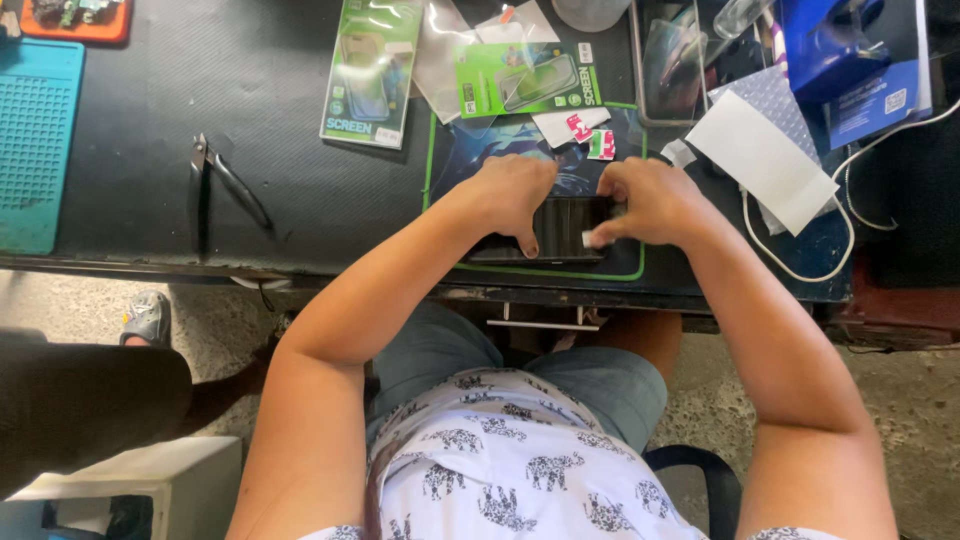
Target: The person handles a smartphone on a workbench, repeatedly pressing the screen edges and wiping the surface with a small cloth. They rotate the phone to inspect different sides and continue pressing along the frame.
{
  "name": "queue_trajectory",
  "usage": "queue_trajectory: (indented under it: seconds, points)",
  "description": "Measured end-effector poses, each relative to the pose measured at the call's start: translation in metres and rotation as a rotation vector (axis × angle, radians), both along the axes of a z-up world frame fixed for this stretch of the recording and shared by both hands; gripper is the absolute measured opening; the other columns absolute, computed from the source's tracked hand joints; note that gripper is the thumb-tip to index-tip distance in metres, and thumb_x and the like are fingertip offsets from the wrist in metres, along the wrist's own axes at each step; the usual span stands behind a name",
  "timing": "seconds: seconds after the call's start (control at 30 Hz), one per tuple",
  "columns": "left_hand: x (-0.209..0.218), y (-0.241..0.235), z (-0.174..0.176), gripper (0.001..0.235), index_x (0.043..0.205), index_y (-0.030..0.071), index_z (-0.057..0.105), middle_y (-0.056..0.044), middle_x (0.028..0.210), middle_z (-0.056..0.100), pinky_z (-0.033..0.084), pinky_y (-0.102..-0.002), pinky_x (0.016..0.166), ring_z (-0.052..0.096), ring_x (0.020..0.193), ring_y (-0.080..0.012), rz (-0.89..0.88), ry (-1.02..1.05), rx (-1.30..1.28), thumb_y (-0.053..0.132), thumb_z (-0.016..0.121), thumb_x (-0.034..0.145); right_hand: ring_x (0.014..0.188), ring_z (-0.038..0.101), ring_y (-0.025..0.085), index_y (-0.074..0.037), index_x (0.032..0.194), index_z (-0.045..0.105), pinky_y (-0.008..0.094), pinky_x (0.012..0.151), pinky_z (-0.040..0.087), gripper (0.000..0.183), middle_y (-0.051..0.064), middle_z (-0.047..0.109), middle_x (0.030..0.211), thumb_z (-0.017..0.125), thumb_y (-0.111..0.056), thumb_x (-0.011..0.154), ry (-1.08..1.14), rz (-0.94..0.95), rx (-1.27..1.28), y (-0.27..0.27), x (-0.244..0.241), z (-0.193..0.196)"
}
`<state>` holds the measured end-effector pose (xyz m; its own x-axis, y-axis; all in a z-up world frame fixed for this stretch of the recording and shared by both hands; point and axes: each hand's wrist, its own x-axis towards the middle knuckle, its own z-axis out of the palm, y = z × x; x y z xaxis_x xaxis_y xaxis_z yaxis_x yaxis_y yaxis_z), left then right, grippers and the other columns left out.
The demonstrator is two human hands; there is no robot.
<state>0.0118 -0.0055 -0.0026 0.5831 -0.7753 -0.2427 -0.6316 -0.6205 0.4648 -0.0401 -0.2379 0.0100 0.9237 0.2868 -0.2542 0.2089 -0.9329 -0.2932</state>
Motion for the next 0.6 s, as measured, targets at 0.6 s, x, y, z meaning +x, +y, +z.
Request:
queue_trajectory:
  seconds: [0.6]
  points:
    - [-0.020, 0.020, -0.059, 0.041, 0.122, 0.002, 0.066, -0.002, 0.106, 0.074, 0.055, -0.030, 0.089, 0.067, 0.096, -0.0112, 0.553, 0.609, -1.379, 0.017, 0.084, 0.089, 0.068, 0.069, 0.014, 0.001, 0.096, 0.069, 0.027, 0.063, 0.058, 0.010, 0.008, 0.072, 0.081, 0.075, -0.003, 0.088, 0.021, -0.475, 1.484, 0.000, -0.030, -0.044]
